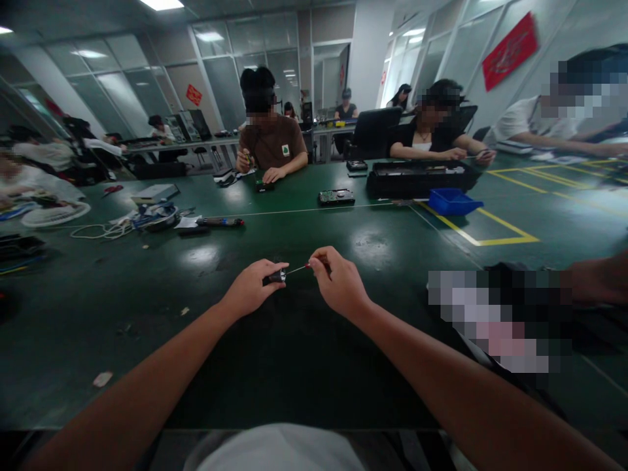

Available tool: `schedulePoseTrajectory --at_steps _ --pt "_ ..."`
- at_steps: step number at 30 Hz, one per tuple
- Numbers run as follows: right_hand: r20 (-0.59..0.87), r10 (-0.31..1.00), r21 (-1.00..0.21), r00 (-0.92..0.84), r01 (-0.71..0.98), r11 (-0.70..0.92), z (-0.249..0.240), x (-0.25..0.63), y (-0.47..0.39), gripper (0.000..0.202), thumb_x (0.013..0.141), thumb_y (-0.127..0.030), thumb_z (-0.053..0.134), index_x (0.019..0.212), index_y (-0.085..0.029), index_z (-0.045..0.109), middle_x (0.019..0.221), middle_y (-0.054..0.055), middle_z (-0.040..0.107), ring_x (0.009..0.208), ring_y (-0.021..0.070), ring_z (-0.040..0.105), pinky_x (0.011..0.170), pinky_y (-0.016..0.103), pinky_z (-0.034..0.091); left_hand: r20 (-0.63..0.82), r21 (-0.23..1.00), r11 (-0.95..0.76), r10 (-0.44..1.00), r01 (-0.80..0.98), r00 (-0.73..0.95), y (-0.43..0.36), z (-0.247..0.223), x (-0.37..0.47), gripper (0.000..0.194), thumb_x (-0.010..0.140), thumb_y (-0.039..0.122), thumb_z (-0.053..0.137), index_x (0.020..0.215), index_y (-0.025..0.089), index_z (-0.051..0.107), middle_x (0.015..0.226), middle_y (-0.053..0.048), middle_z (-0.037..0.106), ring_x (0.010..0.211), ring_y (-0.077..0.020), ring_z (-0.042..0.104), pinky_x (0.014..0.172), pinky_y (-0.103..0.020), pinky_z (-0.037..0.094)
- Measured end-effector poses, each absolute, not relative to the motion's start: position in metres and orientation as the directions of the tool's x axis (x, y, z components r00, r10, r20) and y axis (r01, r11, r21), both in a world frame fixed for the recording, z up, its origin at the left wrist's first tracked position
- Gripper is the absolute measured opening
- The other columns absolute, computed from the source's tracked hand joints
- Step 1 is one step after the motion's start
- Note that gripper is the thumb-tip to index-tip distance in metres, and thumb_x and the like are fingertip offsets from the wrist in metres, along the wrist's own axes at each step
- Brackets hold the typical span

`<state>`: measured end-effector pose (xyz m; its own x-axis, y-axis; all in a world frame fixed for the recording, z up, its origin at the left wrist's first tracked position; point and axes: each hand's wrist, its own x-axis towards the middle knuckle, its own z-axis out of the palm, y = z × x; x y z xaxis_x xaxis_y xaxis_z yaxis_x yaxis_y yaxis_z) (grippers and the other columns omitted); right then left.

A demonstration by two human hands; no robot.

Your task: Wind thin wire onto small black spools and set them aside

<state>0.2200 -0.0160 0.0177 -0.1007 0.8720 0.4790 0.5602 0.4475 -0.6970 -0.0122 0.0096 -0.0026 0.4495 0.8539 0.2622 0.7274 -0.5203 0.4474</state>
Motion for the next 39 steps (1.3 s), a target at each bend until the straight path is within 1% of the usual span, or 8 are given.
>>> schedulePoseTrajectory --at_steps 3,8,15,19,21,30,39 --pt "0.479 0.868 -0.688 -0.132 0.558 0.465 0.0183 0.2189 -0.0179 0.015 0.096 -0.032 0.049 0.095 -0.02 0.058 0.072 0.001 0.064 0.063 0.0156 0.059 0.06 0.028 0.041 0.262 0.43 -0.532 0.847 0.729 0.463 0.0091 -0.0021 -0.0119 0.045 0.087 0.027 0.069 0.132 0.029 0.061 0.11 -0.004 0.063 0.103 -0.0209 0.058 0.093 -0.037 0.045" --pt "0.477 0.868 -0.689 -0.137 0.555 0.466 0.0182 0.2196 -0.0178 0.015 0.096 -0.032 0.049 0.096 -0.02 0.059 0.072 0.001 0.065 0.064 0.0162 0.06 0.061 0.029 0.042 0.258 0.421 -0.533 0.846 0.734 0.467 0.009 -0.0024 -0.0125 0.045 0.087 0.027 0.069 0.132 0.03 0.061 0.11 -0.004 0.063 0.104 -0.0213 0.057 0.093 -0.038 0.045" --pt "0.481 0.87 -0.662 -0.109 0.605 0.442 0.0197 0.2218 -0.0159 0.013 0.094 -0.03 0.051 0.093 -0.02 0.059 0.074 0.003 0.066 0.064 0.0169 0.06 0.061 0.03 0.042 0.28 0.506 -0.515 0.857 0.692 0.432 0.0103 -0.003 -0.0127 0.044 0.087 0.026 0.069 0.13 0.028 0.062 0.113 -0.005 0.064 0.107 -0.021 0.058 0.098 -0.038 0.045" --pt "0.491 0.869 -0.686 -0.068 0.584 0.434 0.0203 0.2213 -0.0172 0.016 0.095 -0.032 0.05 0.094 -0.02 0.06 0.074 0.003 0.066 0.061 0.0156 0.058 0.06 0.029 0.041 0.293 0.513 -0.524 0.852 0.68 0.435 0.01 -0.0024 -0.0123 0.044 0.087 0.026 0.069 0.13 0.028 0.062 0.113 -0.005 0.064 0.106 -0.0203 0.059 0.098 -0.037 0.045" --pt "0.492 0.867 -0.69 -0.08 0.572 0.444 0.0207 0.22 -0.0187 0.015 0.095 -0.032 0.05 0.094 -0.02 0.06 0.073 0.003 0.067 0.061 0.0152 0.058 0.06 0.029 0.041 0.292 0.516 -0.529 0.848 0.674 0.441 0.0096 -0.0024 -0.0121 0.044 0.086 0.026 0.069 0.13 0.028 0.062 0.112 -0.004 0.064 0.106 -0.02 0.059 0.098 -0.037 0.045" --pt "0.498 0.858 -0.659 -0.128 0.586 0.471 0.0228 0.2187 -0.0202 0.011 0.094 -0.029 0.051 0.094 -0.02 0.059 0.078 0.004 0.069 0.067 0.0175 0.062 0.063 0.03 0.042 0.295 0.505 -0.538 0.842 0.674 0.451 0.0098 -0.0039 -0.0127 0.044 0.086 0.025 0.071 0.129 0.028 0.063 0.112 -0.004 0.065 0.106 -0.0202 0.059 0.098 -0.037 0.045" --pt "0.511 0.85 -0.647 -0.129 0.592 0.48 0.0231 0.2199 -0.0211 0.011 0.095 -0.029 0.05 0.094 -0.021 0.058 0.076 0.003 0.068 0.064 0.0169 0.061 0.062 0.03 0.042 0.289 0.513 -0.534 0.845 0.672 0.451 0.0099 -0.0031 -0.0122 0.044 0.086 0.026 0.07 0.129 0.028 0.063 0.113 -0.004 0.064 0.108 -0.0208 0.059 0.099 -0.038 0.045"
